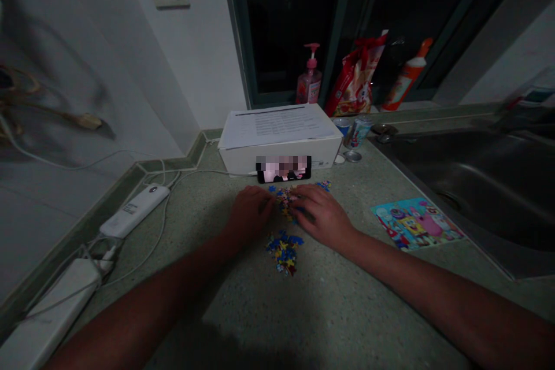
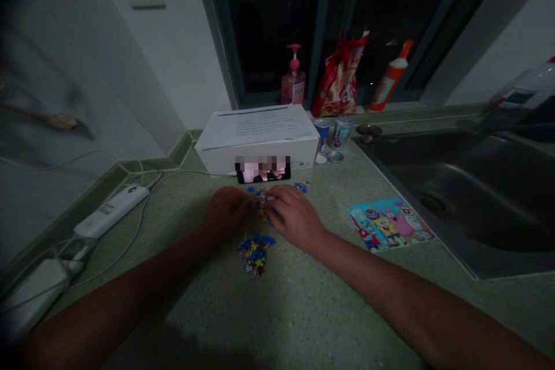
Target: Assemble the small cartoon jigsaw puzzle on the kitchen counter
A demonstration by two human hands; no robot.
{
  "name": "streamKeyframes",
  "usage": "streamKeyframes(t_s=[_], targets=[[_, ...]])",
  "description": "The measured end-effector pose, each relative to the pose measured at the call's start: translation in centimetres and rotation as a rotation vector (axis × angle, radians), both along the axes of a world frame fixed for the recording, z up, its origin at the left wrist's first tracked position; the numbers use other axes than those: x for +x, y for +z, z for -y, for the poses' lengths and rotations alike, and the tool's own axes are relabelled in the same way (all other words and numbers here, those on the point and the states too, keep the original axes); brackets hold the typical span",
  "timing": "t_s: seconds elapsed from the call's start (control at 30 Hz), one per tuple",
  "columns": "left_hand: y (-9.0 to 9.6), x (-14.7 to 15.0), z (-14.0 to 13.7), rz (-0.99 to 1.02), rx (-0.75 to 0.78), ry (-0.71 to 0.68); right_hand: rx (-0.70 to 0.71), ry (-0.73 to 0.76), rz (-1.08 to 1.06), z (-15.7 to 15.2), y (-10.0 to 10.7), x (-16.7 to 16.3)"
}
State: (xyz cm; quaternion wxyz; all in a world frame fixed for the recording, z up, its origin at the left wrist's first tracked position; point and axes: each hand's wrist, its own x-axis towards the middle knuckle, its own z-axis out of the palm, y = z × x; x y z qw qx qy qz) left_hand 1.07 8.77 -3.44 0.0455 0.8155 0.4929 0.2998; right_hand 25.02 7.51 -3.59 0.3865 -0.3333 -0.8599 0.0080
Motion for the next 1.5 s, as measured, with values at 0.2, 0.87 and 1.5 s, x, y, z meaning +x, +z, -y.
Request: streamKeyframes(t_s=[0.2,0.87,1.5], targets=[[0.2,0.2,0.7,0.040,0.050,-0.184,0.083,0.028,0.031,0.0,0.3,-0.2],[0.5,0.1,0.8,0.066,-0.011,-0.269,0.137,0.092,0.041,0.1,0.8,-0.3],[-0.1,-0.6,-0.2,0.331,-0.070,0.117,0.112,-0.069,-0.165,-0.4,0.8,0.9]])
